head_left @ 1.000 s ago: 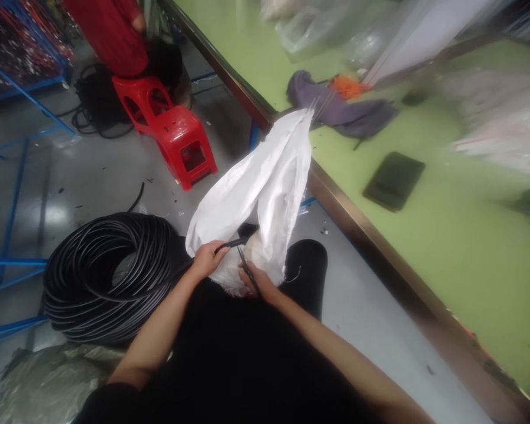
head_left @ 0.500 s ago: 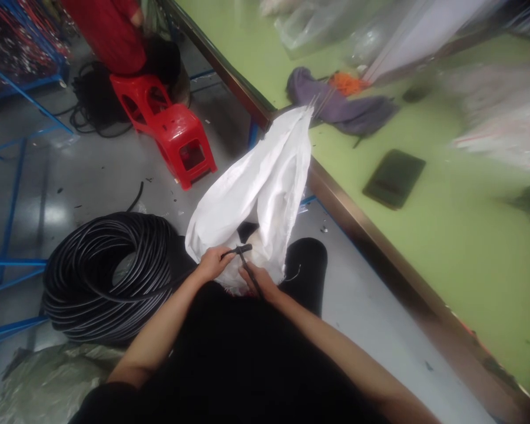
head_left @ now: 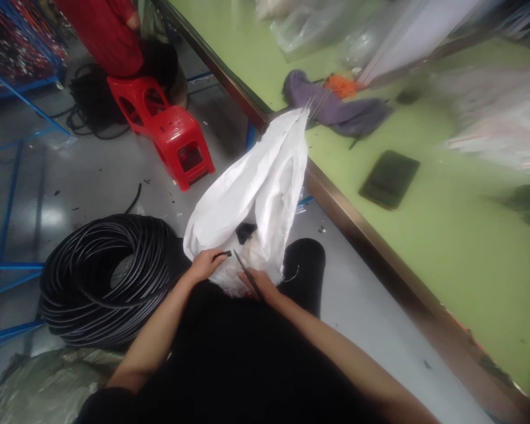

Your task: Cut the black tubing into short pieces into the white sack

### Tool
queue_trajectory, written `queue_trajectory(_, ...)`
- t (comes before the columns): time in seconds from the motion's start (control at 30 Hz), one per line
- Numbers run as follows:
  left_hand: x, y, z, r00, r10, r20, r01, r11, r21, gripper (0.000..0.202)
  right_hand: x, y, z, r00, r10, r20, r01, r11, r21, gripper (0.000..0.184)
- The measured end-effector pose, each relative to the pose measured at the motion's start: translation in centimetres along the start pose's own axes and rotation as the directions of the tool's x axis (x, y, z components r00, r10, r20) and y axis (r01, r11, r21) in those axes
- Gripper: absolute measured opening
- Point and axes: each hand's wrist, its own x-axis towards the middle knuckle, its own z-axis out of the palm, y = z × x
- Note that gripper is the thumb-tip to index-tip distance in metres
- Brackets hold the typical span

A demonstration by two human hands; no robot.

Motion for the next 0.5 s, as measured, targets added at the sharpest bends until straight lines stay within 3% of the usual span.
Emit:
queue_trajectory(0.1,-0.2,-0.8,-0.8,0.996,-0.042,-0.073,0.043,0.999,0.011,0.032,-0.1,-0.5,-0.4,0.999,0.002,-0.036,-0.002,1.0,0.008,0.035)
queue_trajectory(0.2,-0.1,-0.2,-0.8,0.999,0.008,-0.036,-0.009,0.998,-0.055,0.032,0.0,-1.4,-0.7,0.998,0.031,-0.063,-0.025,0.996,0.085,0.035)
queue_trajectory(0.3,-0.1,1.5,0.3,0.995,0.103,0.019,-0.099,0.986,-0.131,0.032,0.2,-2.6,-1.0,0.994,0.106,-0.021,-0.098,0.968,0.23,0.035)
queue_trajectory(0.37,-0.2,2.7,1.2,0.986,0.156,0.054,-0.146,0.976,-0.161,0.033,0.3,-3.1,-1.1,0.996,0.092,0.008,-0.09,0.949,0.301,0.037)
queue_trajectory(0.5,-0.8,3.3,1.9,0.987,0.142,0.07,-0.129,0.978,-0.162,0.045,0.4,-3.4,-1.4,0.999,0.048,-0.01,-0.042,0.946,0.32,0.04)
